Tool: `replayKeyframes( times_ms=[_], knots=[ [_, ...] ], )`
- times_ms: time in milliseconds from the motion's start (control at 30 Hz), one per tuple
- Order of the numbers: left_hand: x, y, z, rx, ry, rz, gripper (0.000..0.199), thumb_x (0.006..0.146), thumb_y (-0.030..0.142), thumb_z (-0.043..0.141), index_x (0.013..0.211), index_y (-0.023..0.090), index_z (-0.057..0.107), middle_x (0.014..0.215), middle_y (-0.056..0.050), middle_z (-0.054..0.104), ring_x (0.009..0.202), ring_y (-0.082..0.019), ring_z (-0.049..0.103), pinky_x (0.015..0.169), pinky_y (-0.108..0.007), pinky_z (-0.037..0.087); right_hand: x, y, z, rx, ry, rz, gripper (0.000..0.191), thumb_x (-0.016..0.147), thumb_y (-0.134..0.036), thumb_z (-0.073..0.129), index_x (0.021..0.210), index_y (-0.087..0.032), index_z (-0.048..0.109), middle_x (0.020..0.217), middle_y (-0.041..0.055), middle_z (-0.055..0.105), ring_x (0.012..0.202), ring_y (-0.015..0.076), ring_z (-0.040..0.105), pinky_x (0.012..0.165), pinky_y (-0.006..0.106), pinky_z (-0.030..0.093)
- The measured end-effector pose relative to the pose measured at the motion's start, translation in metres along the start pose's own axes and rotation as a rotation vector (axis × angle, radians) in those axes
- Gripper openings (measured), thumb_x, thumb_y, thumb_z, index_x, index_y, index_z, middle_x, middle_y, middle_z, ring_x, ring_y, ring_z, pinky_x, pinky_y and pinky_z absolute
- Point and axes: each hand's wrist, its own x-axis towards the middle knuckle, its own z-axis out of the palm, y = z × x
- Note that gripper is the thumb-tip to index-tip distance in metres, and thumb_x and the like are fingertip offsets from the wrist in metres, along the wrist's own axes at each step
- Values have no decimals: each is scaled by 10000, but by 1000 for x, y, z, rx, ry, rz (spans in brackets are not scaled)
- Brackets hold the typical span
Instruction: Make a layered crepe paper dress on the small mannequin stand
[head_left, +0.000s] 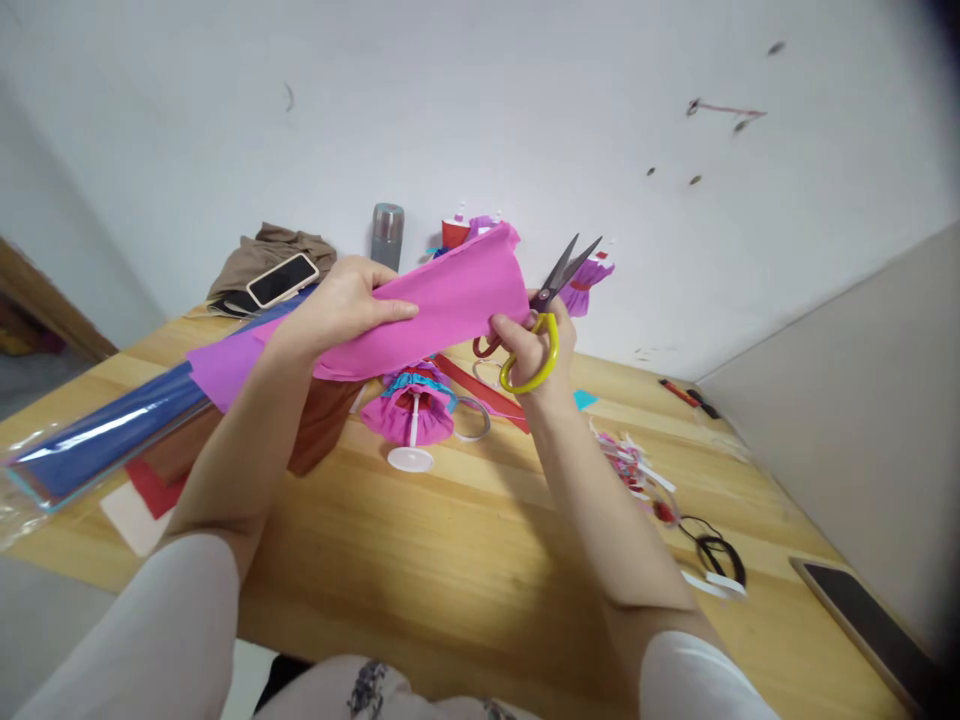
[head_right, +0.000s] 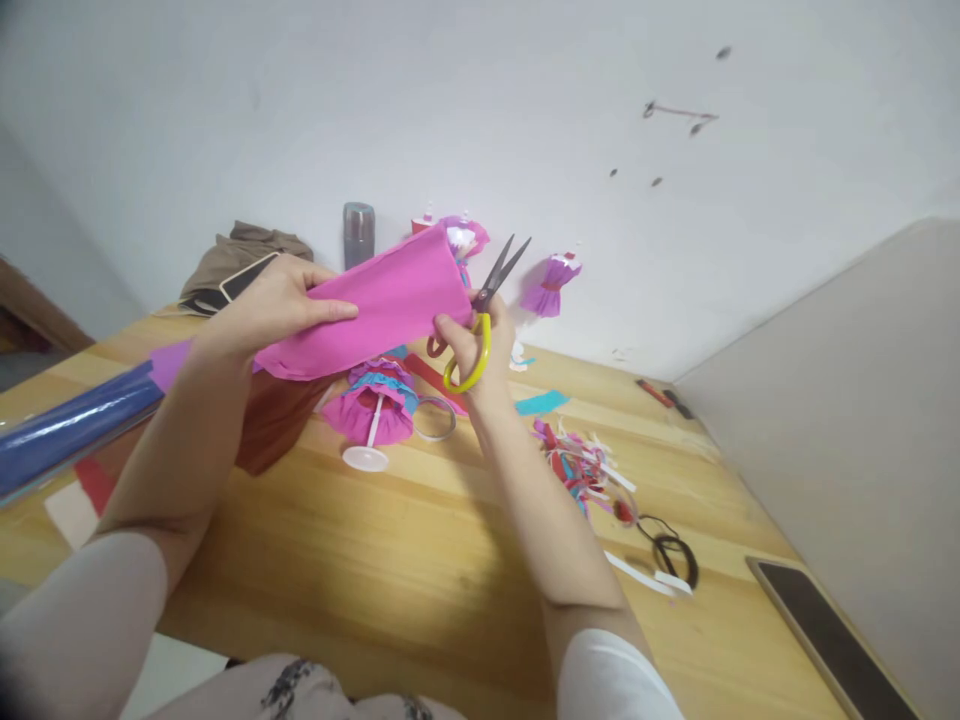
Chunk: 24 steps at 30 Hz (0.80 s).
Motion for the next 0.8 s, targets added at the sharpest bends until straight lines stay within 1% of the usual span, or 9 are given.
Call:
replayKeyframes(
  times_ms=[100,233,300,367,467,533,700,800],
  knots=[
    [-1,3,1,56,-75,-19,247,779,388,695,796,145,735,681,32,611,682,-131,503,604,-245,364,-4,2,-4,-52,-7,19,350,717,-254,748,920,-281,465,572,-94,509,506,140,529,547,297,474],
    [4,4,1,86,-28,-38,290,781,418,682,772,130,711,700,14,586,676,-125,484,613,-247,336,-3,11,-9,-50,55,-15,324,688,-268,708,882,-266,448,557,-102,515,457,128,516,498,287,434],
    [8,3,1,78,-11,-37,291,776,421,687,732,133,687,681,13,556,656,-118,456,600,-247,315,-2,15,-12,-32,77,-21,337,661,-287,705,891,-255,461,554,-103,532,438,120,513,478,277,422],
    [12,1,0,60,-5,-16,290,777,413,692,686,141,651,656,15,524,637,-110,416,583,-247,292,-3,18,-17,-21,72,-4,359,652,-290,711,926,-246,484,570,-98,558,446,117,530,468,265,421],
    [14,1,0,64,4,17,306,796,401,685,660,135,621,660,6,531,648,-108,384,596,-251,283,-7,19,-24,-23,17,15,370,669,-296,734,959,-240,511,604,-89,576,476,115,563,464,250,426],
    [14,1,2,74,0,5,297,803,394,677,684,125,638,685,0,559,665,-111,395,614,-251,292,-10,17,-28,-21,-32,13,364,691,-327,755,958,-238,523,609,-84,577,476,112,564,466,251,434],
    [12,5,6,46,-49,-67,282,776,404,681,803,127,723,730,14,624,702,-125,495,625,-224,343,-13,12,-36,-63,-135,-8,355,779,-451,747,969,-225,550,640,-44,628,458,107,532,456,263,438],
    [11,6,5,-18,-98,-121,321,754,417,694,885,133,761,768,16,676,716,-138,551,611,-212,381,-10,12,-46,-167,-186,-59,376,820,-526,710,1002,-220,590,741,-10,647,550,116,559,511,277,465]
  ],
)
